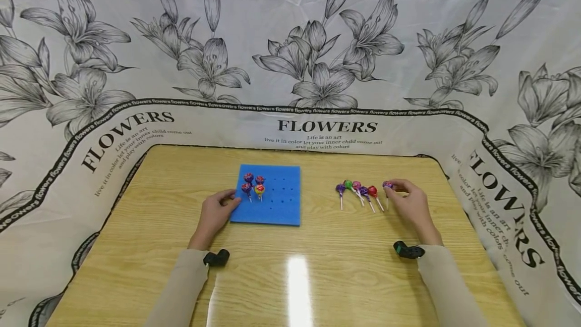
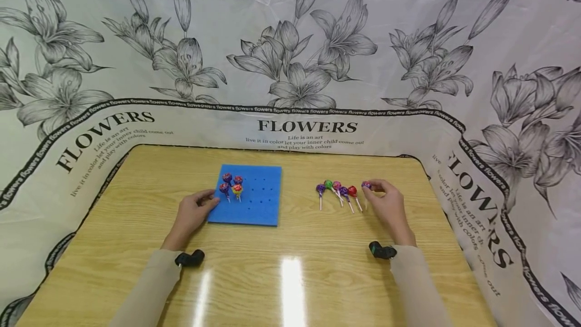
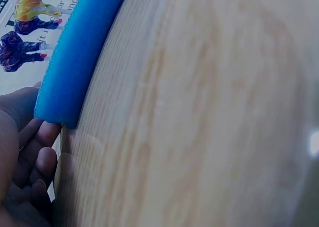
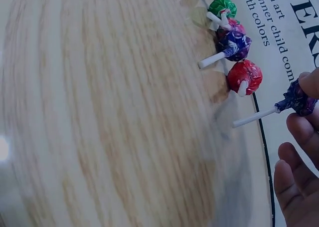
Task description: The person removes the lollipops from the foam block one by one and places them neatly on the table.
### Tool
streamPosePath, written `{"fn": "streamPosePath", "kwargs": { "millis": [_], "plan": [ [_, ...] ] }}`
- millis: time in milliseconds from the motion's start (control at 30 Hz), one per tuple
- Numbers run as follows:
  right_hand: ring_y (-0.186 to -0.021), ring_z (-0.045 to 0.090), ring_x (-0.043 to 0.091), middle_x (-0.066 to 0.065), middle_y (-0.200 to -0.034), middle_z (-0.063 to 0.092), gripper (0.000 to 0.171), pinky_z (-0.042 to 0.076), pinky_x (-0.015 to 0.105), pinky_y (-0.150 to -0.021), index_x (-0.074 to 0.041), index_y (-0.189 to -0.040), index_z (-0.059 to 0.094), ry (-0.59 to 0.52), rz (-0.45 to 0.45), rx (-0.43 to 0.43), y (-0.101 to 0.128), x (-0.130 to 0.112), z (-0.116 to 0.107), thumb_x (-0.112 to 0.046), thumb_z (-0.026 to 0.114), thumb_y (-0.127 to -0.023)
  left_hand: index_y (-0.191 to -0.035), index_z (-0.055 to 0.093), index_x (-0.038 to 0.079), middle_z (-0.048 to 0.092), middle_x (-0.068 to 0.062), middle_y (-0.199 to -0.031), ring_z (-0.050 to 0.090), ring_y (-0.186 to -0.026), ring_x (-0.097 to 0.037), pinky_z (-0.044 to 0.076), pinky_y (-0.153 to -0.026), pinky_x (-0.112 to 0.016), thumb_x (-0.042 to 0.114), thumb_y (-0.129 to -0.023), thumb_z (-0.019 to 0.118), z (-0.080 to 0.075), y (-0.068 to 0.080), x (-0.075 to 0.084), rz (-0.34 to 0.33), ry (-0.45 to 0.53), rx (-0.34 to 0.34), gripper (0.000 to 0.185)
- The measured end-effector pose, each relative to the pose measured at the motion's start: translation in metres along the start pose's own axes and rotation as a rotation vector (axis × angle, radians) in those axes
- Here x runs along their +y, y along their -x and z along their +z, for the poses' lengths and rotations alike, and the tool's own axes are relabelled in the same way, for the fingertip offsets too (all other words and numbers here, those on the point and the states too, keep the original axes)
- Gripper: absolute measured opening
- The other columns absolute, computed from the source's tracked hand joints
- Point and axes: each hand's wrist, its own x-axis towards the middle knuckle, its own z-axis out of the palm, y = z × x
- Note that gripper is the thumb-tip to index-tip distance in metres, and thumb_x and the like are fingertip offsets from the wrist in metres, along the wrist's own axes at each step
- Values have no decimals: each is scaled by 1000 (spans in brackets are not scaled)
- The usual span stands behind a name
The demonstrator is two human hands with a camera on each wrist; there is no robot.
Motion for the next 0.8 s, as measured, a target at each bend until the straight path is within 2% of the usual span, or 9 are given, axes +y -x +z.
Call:
{"fn": "streamPosePath", "kwargs": {
  "millis": [200,367,600,800],
  "plan": [
    [-107,55,21,13,-121,64,57,45,20,-74,-9,-134,65,-33,103,-41,-5,11,10,-54,61,-100,-128,72,4,74,-10,-106,61,-84,-16,48,-73,-26,26,-96,76,1,1,2,-12,9,-3,39],
    [-101,58,21,15,-115,67,52,45,19,-75,-5,-130,69,-2,88,-18,-6,15,15,-47,63,-101,-128,72,4,75,-10,-106,62,-85,-15,49,-74,-25,26,-96,76,2,1,1,-10,8,-6,39],
    [-100,60,24,17,-113,68,52,45,31,-82,-3,-128,69,32,89,-15,-7,16,20,-47,62,-101,-127,72,4,75,-10,-106,62,-86,-16,49,-75,-26,26,-95,76,1,1,2,-8,6,-4,39],
    [-97,58,22,15,-112,67,54,45,32,-80,-4,-129,69,43,111,-30,-10,15,21,-50,61,-101,-127,73,4,74,-10,-106,62,-86,-16,49,-75,-27,26,-96,76,0,2,3,-6,-2,1,39]
  ]
}}
